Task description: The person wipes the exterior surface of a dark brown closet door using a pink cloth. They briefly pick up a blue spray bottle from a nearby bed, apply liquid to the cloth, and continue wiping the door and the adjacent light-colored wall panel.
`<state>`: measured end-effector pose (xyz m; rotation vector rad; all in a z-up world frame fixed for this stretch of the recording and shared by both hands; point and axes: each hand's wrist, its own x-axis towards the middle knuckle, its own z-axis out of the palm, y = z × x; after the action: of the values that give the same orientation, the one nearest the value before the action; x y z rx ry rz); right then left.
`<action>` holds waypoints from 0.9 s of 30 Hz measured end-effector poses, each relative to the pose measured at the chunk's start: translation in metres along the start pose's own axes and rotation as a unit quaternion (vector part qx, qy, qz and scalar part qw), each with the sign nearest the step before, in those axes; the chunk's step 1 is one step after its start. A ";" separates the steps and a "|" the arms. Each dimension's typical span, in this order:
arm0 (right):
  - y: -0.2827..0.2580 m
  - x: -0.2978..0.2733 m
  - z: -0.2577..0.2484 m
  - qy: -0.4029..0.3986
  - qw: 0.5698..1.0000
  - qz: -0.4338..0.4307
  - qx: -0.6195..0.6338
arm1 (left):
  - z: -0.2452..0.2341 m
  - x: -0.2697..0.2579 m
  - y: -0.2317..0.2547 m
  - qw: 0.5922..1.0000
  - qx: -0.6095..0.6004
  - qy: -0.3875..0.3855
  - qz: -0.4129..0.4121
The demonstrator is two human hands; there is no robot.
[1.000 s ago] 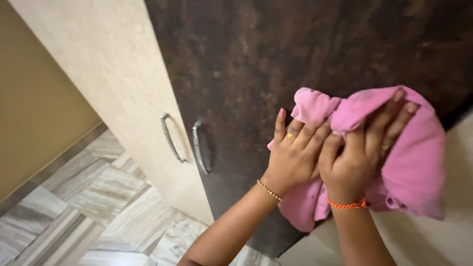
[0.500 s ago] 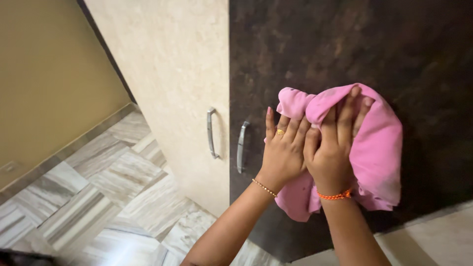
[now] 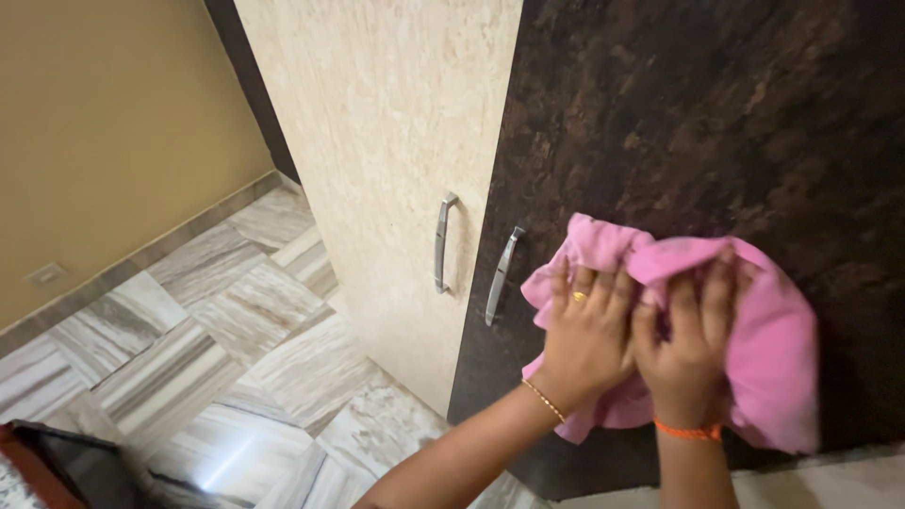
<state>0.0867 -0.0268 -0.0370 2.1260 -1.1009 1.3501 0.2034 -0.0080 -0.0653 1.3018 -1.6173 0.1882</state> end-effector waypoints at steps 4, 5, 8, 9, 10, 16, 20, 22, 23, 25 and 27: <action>0.026 -0.019 -0.014 0.050 0.996 0.014 -0.070 | 0.010 0.000 0.012 0.998 -0.029 -0.003 0.064; 0.030 -0.019 -0.016 0.058 0.995 0.015 -0.075 | 0.014 0.002 0.017 0.997 -0.037 0.003 0.072; 0.034 -0.006 -0.022 0.080 0.993 0.018 -0.089 | 0.014 0.015 0.020 0.995 -0.015 0.001 0.097; 0.030 0.002 -0.024 0.086 0.992 0.020 -0.095 | 0.010 0.023 0.020 0.994 0.002 -0.003 0.108; 0.024 0.011 -0.028 0.092 0.990 0.022 -0.100 | 0.005 0.033 0.019 0.994 0.016 -0.009 0.112; -0.005 0.070 -0.032 0.070 0.996 0.005 -0.052 | -0.027 0.075 0.016 0.991 0.077 0.051 0.098; -0.025 0.095 -0.025 0.026 0.998 -0.029 -0.049 | -0.045 0.085 0.002 0.993 0.098 0.048 0.040; -0.036 0.099 -0.019 -0.008 0.998 -0.043 -0.039 | -0.047 0.080 -0.005 0.992 0.108 0.069 0.020; -0.041 0.102 -0.014 -0.012 0.998 -0.056 0.018 | -0.048 0.076 -0.011 0.991 0.110 0.075 0.008; -0.051 0.104 0.004 -0.018 0.988 -0.082 0.131 | -0.049 0.068 -0.024 0.989 0.117 0.086 -0.005; -0.059 0.097 0.020 -0.034 0.974 -0.109 0.193 | -0.051 0.056 -0.038 0.988 0.124 0.091 -0.007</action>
<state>0.1662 -0.0434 0.0443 2.4976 -0.6389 1.4872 0.2687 -0.0268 -0.0147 1.4397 -1.4618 0.4983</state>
